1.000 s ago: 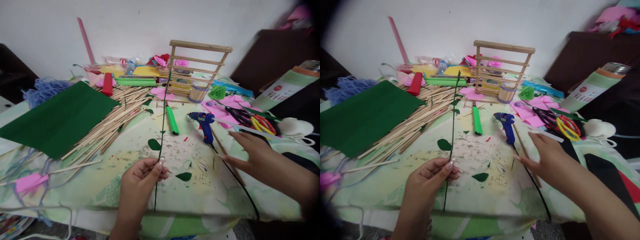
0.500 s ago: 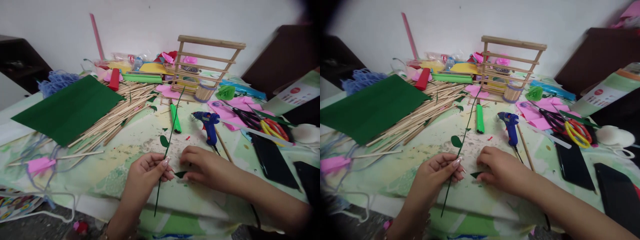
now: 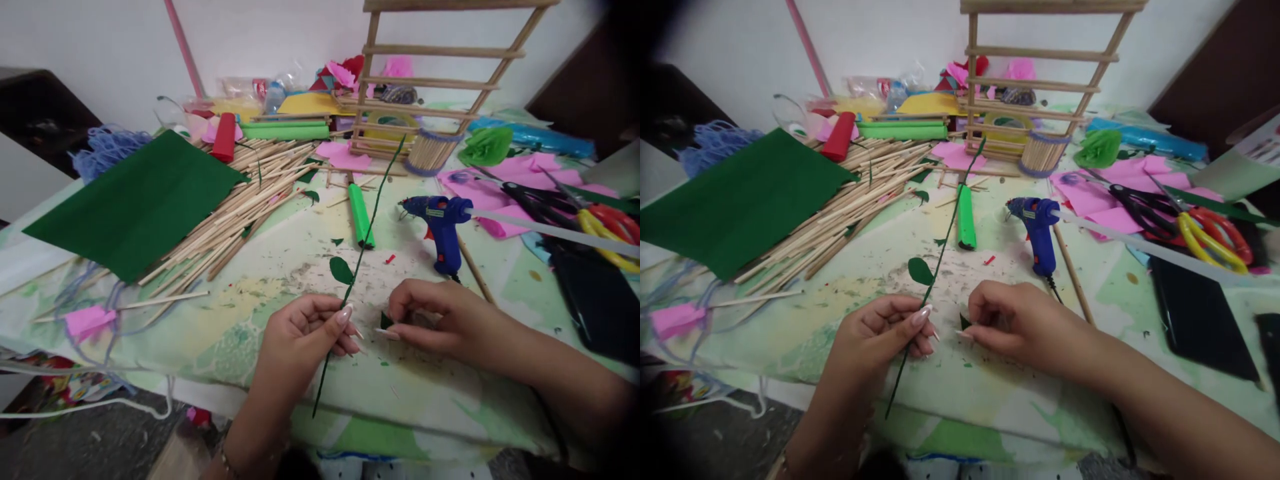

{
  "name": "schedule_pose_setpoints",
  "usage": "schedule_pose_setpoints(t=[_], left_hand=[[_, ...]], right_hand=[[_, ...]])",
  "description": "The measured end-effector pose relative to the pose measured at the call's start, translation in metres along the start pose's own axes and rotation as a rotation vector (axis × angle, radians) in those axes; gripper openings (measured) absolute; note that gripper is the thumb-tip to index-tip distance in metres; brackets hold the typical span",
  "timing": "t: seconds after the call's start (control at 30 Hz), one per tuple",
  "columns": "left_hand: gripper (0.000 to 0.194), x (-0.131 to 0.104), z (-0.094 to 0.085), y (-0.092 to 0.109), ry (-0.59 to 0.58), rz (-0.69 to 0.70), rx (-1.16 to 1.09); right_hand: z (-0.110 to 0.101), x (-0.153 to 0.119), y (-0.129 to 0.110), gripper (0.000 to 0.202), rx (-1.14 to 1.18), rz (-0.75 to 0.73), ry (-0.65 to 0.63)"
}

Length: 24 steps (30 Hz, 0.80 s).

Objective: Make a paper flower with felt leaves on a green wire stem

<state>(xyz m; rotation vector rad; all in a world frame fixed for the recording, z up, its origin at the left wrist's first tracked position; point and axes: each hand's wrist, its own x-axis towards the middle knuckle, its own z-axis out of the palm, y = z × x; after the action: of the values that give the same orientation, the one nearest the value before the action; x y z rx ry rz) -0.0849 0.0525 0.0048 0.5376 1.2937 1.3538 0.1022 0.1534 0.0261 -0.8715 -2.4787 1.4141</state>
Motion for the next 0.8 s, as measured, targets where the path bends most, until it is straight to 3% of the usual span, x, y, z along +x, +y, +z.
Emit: schedule_pose_setpoints(t=[0.13,0.3,0.4,0.57,0.8], left_hand=[[0.016,0.0001,-0.0012,-0.0009,-0.011,-0.001,0.033],[0.016,0.0006,0.0008,-0.0001,-0.014,-0.008,0.102],[0.015,0.0002,0.0036,0.0008,-0.010,-0.013,0.140],[0.013,0.0005,0.0062,-0.0003,-0.002,-0.008,0.165],[0.009,-0.0005,0.0059,-0.0007,-0.025,-0.018,0.169]], right_hand=[[-0.0010,0.0003,-0.0027,0.023,0.317,0.036,0.110],[-0.0008,0.0023,-0.0031,0.029,0.665,0.073,0.128],[-0.0022,0.0023,-0.0005,0.032,0.661,0.081,0.198],[-0.0069,-0.0016,-0.0002,0.022,0.442,0.015,0.438],[-0.0046,-0.0070,-0.0057,0.021,0.377,-0.062,0.398]])
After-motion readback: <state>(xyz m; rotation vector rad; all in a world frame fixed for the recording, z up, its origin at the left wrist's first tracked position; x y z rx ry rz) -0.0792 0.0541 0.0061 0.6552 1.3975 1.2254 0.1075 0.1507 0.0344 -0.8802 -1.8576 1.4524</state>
